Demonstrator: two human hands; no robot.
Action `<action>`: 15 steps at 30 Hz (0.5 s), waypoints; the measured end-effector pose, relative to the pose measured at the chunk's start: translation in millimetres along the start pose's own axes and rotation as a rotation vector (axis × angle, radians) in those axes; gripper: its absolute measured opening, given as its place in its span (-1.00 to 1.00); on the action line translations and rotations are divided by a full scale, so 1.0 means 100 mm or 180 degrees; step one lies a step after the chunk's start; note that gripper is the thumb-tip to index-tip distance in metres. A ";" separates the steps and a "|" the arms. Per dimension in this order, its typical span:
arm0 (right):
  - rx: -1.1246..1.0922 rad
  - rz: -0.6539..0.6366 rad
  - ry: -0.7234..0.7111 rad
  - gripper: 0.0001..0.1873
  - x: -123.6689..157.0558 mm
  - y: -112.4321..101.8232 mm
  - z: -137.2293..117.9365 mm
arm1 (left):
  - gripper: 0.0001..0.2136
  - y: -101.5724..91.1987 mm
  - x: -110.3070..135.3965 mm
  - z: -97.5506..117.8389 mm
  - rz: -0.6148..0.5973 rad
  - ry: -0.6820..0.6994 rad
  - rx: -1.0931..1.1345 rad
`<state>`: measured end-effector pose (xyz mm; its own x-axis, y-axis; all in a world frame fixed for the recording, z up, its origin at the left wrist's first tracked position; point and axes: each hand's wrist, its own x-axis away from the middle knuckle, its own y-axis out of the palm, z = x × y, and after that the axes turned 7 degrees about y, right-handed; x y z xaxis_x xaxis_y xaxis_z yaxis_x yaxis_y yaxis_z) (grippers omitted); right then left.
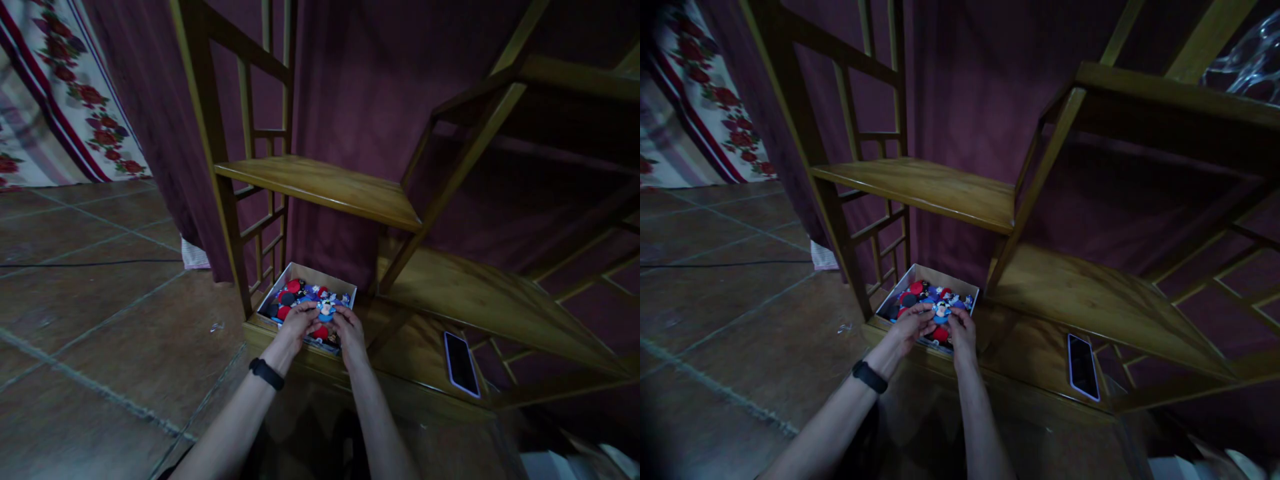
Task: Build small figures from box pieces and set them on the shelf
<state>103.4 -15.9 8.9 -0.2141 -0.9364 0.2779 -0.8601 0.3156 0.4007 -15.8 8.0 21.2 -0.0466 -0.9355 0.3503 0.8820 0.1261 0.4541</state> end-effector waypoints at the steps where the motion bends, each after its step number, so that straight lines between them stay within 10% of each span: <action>1: -0.0014 0.0026 -0.0015 -0.71 -0.01 0.00 -0.02 | -0.83 0.01 -0.02 -0.01 -0.0003 -0.0005 0.0002; 15: -0.0058 -0.0090 -0.0051 -0.71 -0.04 -0.02 -0.04 | -0.76 0.01 0.02 0.00 -0.0243 0.0216 0.0102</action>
<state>108.1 -12.0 10.8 -0.1975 -0.9473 0.2522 -0.8574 0.2916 0.4240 -14.5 6.1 22.3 -0.0801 -0.9629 0.2578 0.8616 0.0632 0.5036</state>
